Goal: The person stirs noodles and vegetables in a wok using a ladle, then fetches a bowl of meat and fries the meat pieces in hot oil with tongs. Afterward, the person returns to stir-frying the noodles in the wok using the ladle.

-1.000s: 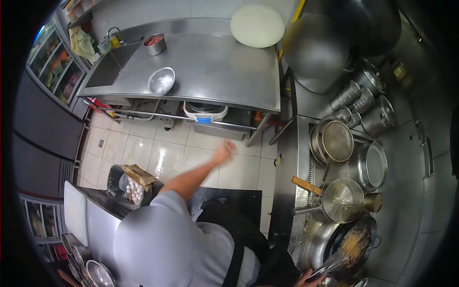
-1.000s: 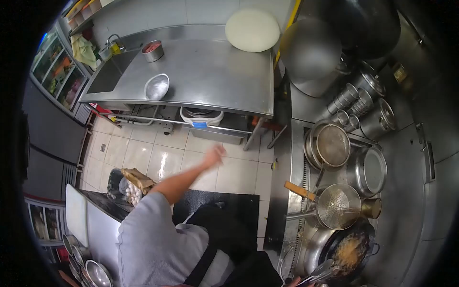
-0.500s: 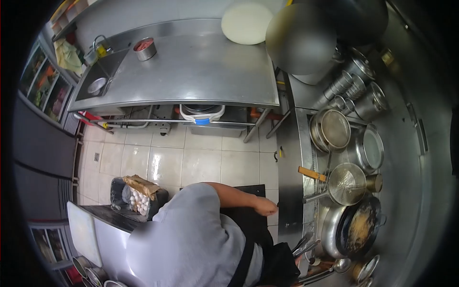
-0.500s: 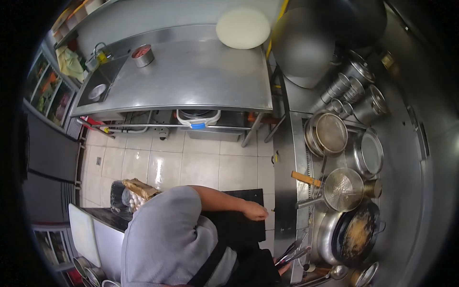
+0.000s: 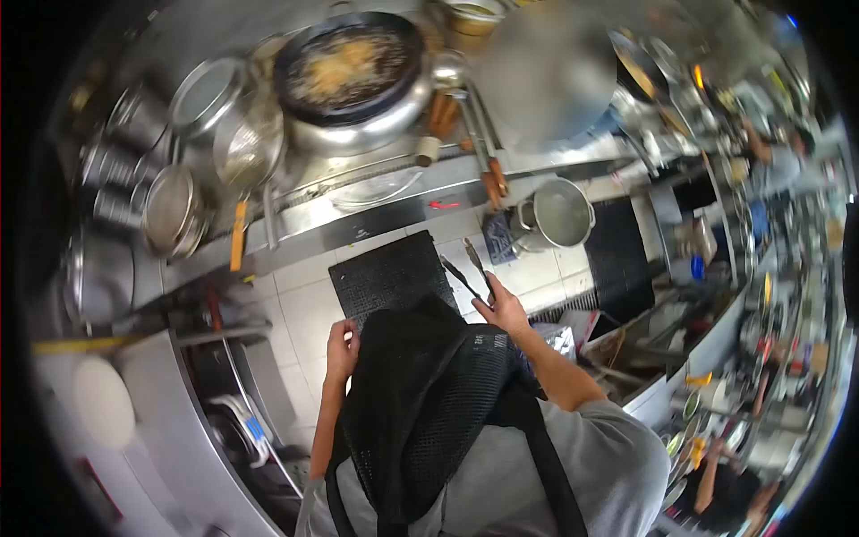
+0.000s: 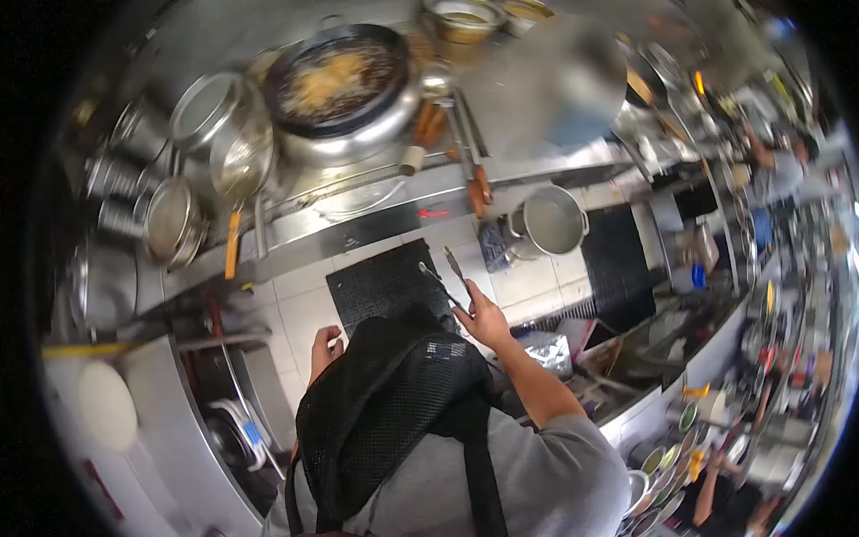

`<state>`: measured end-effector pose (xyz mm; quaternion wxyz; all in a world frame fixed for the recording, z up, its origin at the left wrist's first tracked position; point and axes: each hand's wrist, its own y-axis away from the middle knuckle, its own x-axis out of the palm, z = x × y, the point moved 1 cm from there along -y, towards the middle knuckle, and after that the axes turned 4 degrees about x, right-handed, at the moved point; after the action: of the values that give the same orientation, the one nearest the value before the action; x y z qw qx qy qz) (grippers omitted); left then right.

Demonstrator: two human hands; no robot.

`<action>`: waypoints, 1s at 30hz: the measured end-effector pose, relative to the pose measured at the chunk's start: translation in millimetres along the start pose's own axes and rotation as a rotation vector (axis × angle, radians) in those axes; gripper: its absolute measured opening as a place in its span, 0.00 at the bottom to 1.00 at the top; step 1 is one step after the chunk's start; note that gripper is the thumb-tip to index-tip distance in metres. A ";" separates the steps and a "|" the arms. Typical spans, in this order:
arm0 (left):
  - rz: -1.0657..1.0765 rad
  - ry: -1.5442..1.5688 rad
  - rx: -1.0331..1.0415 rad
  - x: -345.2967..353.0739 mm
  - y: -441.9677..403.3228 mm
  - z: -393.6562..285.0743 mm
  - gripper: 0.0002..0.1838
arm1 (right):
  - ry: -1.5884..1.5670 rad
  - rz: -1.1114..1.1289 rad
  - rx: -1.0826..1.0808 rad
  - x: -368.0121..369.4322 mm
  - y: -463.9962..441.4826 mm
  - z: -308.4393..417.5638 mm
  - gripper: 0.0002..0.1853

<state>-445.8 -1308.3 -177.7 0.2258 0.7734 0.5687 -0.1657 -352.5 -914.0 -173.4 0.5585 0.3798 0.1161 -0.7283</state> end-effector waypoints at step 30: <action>0.953 -0.190 0.230 278.6 -234.5 5.8 0.07 | -0.090 0.151 0.742 -1.7 -28.1 -236.6 0.20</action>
<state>-586.5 -1028.3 -363.2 0.2403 0.9487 0.1070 -0.1754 -277.5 -762.6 -341.3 0.4396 0.5312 -0.2086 -0.6936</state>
